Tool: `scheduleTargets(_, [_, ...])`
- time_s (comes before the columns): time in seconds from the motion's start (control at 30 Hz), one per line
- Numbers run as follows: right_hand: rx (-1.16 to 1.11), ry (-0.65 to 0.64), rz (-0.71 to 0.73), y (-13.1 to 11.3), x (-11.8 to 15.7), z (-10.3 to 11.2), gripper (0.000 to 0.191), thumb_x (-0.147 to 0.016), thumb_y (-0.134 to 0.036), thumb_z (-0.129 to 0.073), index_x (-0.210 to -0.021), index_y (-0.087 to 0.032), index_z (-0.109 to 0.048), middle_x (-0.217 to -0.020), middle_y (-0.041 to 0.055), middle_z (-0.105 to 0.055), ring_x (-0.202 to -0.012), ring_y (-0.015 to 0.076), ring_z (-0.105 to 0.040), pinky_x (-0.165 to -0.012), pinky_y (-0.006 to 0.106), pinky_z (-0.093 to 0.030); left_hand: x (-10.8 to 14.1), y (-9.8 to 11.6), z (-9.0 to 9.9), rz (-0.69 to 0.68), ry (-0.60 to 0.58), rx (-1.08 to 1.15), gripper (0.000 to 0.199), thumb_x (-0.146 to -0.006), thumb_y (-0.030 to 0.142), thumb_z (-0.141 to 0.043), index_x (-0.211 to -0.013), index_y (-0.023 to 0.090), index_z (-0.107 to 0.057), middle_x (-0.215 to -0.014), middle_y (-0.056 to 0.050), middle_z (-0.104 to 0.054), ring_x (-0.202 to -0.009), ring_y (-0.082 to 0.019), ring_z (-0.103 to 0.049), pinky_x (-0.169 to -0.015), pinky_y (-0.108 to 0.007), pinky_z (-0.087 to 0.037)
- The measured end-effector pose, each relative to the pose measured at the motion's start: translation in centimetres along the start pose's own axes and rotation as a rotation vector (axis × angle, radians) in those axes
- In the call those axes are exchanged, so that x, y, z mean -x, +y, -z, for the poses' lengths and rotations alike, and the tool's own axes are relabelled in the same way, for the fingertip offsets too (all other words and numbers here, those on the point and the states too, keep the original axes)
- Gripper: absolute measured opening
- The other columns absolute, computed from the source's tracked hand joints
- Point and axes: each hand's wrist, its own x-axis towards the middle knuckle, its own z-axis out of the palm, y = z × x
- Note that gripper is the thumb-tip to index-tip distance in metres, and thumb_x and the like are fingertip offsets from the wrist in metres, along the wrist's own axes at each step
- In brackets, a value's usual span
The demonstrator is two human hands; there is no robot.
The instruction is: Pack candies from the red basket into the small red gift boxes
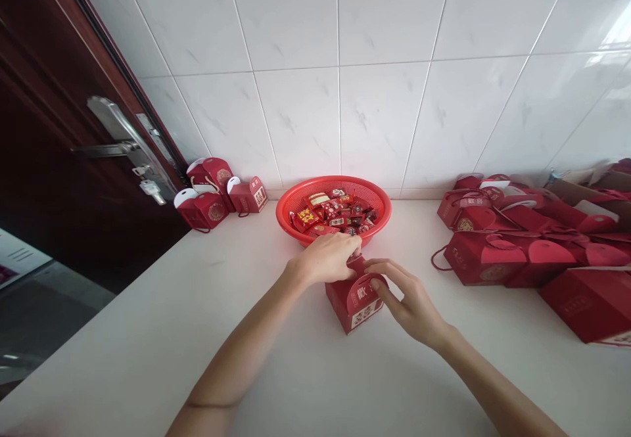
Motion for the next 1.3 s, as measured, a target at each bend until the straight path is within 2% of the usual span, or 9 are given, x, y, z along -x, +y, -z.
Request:
scheduleTargets(0.07, [0.029, 0.024, -0.015, 0.2, -0.1, 0.2, 0.019, -0.104, -0.023, -0.045, -0.108, -0.024, -0.064, -0.114, 0.0104, -0.071, -0.102, 0.0223, -0.071, -0.084, 0.036, -0.059, 0.1, -0.2, 0.2, -0.03, -0.006, 0.029, 0.013, -0.084, 0.03, -0.065, -0.08, 0.02, -0.057, -0.091, -0.006, -0.069, -0.086, -0.024, -0.065, -0.068, -0.03, -0.042])
scheduleTargets(0.2, [0.093, 0.046, -0.069, 0.7, -0.3, 0.5, 0.016, -0.103, -0.026, -0.048, -0.105, -0.024, -0.064, -0.116, 0.0112, -0.071, -0.104, 0.0237, -0.071, -0.086, 0.038, -0.06, 0.4, -0.6, 0.5, -0.061, -0.019, 0.106, 0.036, -0.093, 0.045, -0.053, -0.068, 0.02, -0.054, -0.084, -0.006, -0.066, -0.083, -0.024, -0.063, -0.067, -0.031, -0.04])
scheduleTargets(0.33, [0.175, -0.015, -0.074, 1.0, -0.5, 0.6, 0.02, -0.103, -0.027, -0.048, -0.11, -0.023, -0.066, -0.127, 0.0132, -0.067, -0.111, 0.0252, -0.07, -0.089, 0.04, -0.06, 0.6, -1.0, 0.8, -0.087, -0.073, 0.171, 0.039, -0.097, 0.036, -0.045, -0.062, 0.019, -0.05, -0.071, -0.004, -0.061, -0.076, -0.021, -0.06, -0.068, -0.03, -0.039])
scheduleTargets(0.47, [0.281, -0.124, 0.01, 0.6, -1.4, 1.1, 0.025, -0.101, -0.02, -0.048, -0.116, -0.023, -0.068, -0.133, 0.0142, -0.064, -0.118, 0.0274, -0.067, -0.095, 0.045, -0.058, 0.9, -1.2, 1.1, -0.085, -0.201, 0.223, 0.018, -0.09, 0.022, -0.051, -0.074, 0.021, -0.059, -0.079, 0.0, -0.067, -0.073, -0.018, -0.06, -0.062, -0.028, -0.037])
scheduleTargets(0.63, [0.317, -0.302, 0.117, -0.7, -3.1, 2.2, 0.033, -0.096, -0.007, -0.048, -0.112, -0.022, -0.072, -0.125, 0.0126, -0.068, -0.11, 0.0259, -0.068, -0.091, 0.045, -0.058, 1.0, -1.2, 1.3, -0.07, -0.229, 0.2, 0.002, -0.084, 0.02, -0.06, -0.085, 0.021, -0.061, -0.088, -0.001, -0.069, -0.075, -0.018, -0.062, -0.056, -0.027, -0.038])
scheduleTargets(0.83, [0.354, -0.415, 0.157, -1.3, -4.6, 2.8, 0.032, -0.093, -0.005, -0.053, -0.107, -0.021, -0.075, -0.119, 0.0124, -0.071, -0.104, 0.0272, -0.068, -0.087, 0.046, -0.058, 1.0, -1.1, 1.4, -0.056, -0.219, 0.17, 0.008, -0.084, 0.026, -0.062, -0.083, 0.02, -0.057, -0.086, -0.002, -0.066, -0.073, -0.019, -0.062, -0.054, -0.028, -0.038])
scheduleTargets(0.97, [0.34, -0.415, 0.126, -1.3, -4.6, 3.0, 0.031, -0.091, -0.003, -0.053, -0.104, -0.022, -0.075, -0.118, 0.0117, -0.071, -0.104, 0.0256, -0.068, -0.084, 0.041, -0.058, 0.8, -0.8, 1.3, -0.052, -0.175, 0.185, 0.012, -0.085, 0.029, -0.063, -0.093, 0.02, -0.06, -0.09, -0.004, -0.068, -0.077, -0.021, -0.065, -0.055, -0.027, -0.039])
scheduleTargets(1.07, [0.36, -0.408, 0.122, -1.3, -4.4, 3.3, 0.029, -0.09, -0.003, -0.054, -0.096, -0.021, -0.075, -0.111, 0.0109, -0.071, -0.098, 0.0244, -0.067, -0.079, 0.038, -0.056, 0.3, -0.7, 0.8, -0.086, -0.163, 0.235, 0.014, -0.084, 0.028, -0.066, -0.095, 0.02, -0.061, -0.098, -0.005, -0.07, -0.084, -0.022, -0.067, -0.059, -0.027, -0.042])
scheduleTargets(1.3, [0.374, -0.51, 0.055, -1.8, -4.8, 4.3, 0.019, -0.083, -0.002, -0.062, -0.079, -0.018, -0.071, -0.092, 0.0068, -0.068, -0.082, 0.0202, -0.064, -0.072, 0.032, -0.052, -0.5, -0.7, 0.0, -0.184, -0.148, 0.311, 0.014, -0.085, 0.023, -0.067, -0.097, 0.019, -0.061, -0.105, -0.005, -0.072, -0.092, -0.022, -0.069, -0.066, -0.027, -0.047])
